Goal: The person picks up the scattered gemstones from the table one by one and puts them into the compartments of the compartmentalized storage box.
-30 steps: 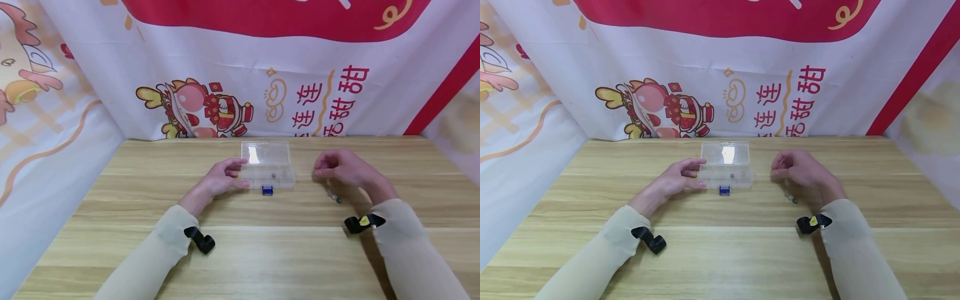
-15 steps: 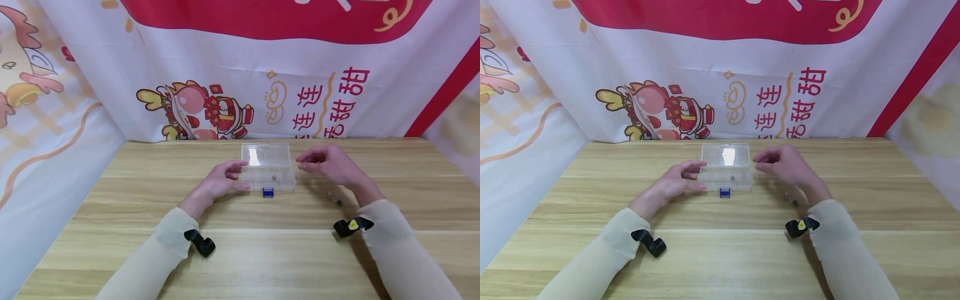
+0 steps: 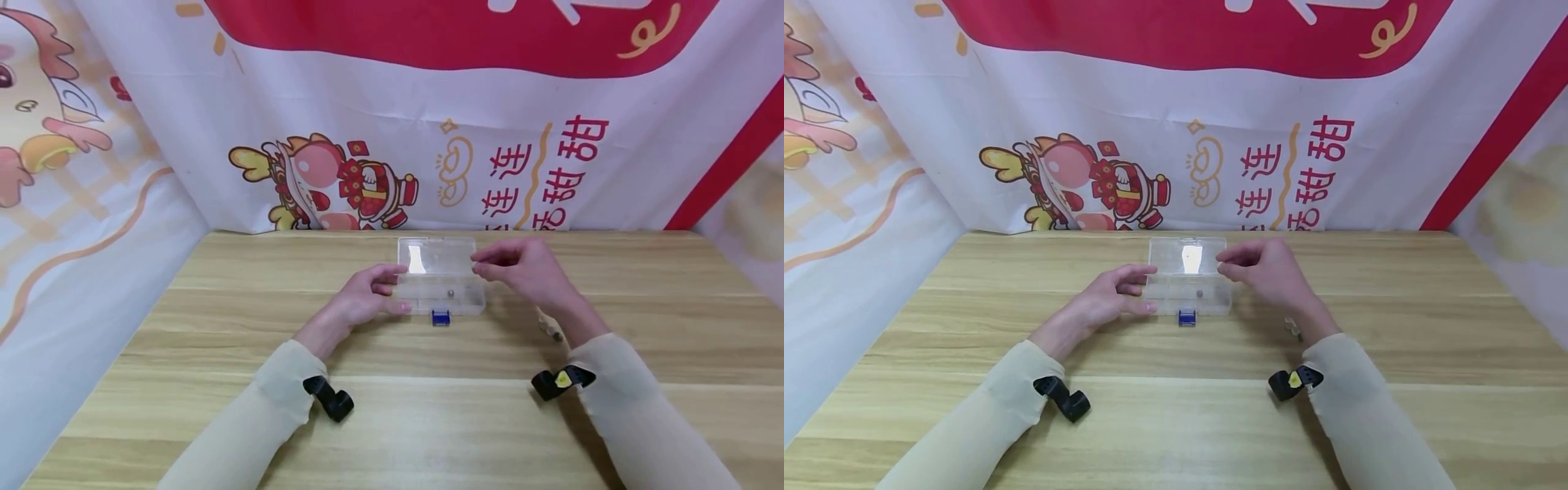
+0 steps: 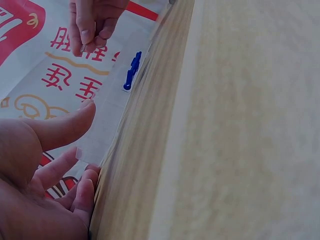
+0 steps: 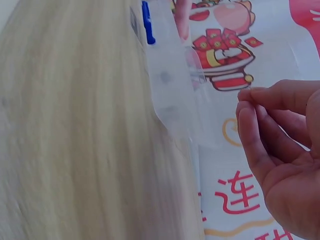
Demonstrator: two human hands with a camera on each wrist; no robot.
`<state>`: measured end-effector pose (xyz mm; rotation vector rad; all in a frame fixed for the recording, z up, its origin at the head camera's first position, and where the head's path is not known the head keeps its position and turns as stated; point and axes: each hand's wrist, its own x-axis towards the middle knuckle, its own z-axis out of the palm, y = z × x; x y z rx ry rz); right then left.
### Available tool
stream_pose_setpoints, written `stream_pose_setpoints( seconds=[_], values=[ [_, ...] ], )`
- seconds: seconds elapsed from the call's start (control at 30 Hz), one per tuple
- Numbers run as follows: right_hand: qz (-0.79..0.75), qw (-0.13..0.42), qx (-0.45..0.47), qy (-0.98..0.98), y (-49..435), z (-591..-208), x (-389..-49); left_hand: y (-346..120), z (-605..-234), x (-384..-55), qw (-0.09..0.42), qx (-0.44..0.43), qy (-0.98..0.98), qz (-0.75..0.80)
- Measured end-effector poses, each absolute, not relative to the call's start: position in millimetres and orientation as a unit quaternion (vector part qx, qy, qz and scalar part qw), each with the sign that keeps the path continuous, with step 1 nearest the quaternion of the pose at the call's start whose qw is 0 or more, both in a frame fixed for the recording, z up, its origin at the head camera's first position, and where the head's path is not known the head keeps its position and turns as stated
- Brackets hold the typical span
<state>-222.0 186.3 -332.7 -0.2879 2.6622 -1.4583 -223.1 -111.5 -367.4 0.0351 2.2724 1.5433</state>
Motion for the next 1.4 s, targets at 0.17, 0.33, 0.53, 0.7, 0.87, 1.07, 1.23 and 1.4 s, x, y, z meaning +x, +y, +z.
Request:
stream_pose_setpoints(
  seconds=[0.17,0.33,0.53,0.7,0.87,1.07,1.23,1.4],
  values=[
    [-0.481,0.049,-0.090,0.871,174.8,-334.8,-223.1,-112.7,-366.2,-223.2,0.191,0.014,0.813,0.550],
    [-0.488,0.039,-0.094,0.867,164.1,-337.9,-222.9,-113.4,-363.6,-221.8,0.191,0.015,0.813,0.550],
    [-0.486,0.035,-0.090,0.869,153.8,-341.9,-222.1,-113.0,-363.5,-221.0,0.193,0.015,0.813,0.549],
    [-0.482,0.039,-0.076,0.872,146.3,-343.6,-221.6,-112.1,-364.3,-221.2,0.192,0.014,0.813,0.549],
    [-0.481,0.041,-0.069,0.873,140.7,-345.0,-221.4,-111.6,-365.8,-222.6,0.193,0.014,0.813,0.549],
    [-0.474,0.059,-0.052,0.877,135.5,-347.0,-220.8,-111.4,-366.5,-222.5,0.195,0.014,0.812,0.550],
    [-0.464,0.073,-0.042,0.882,131.5,-349.4,-221.7,-110.7,-366.0,-221.1,0.196,0.012,0.814,0.547],
    [-0.457,0.068,-0.053,0.885,128.6,-353.0,-224.4,-110.5,-366.5,-221.2,0.195,0.013,0.815,0.546]
  ],
)
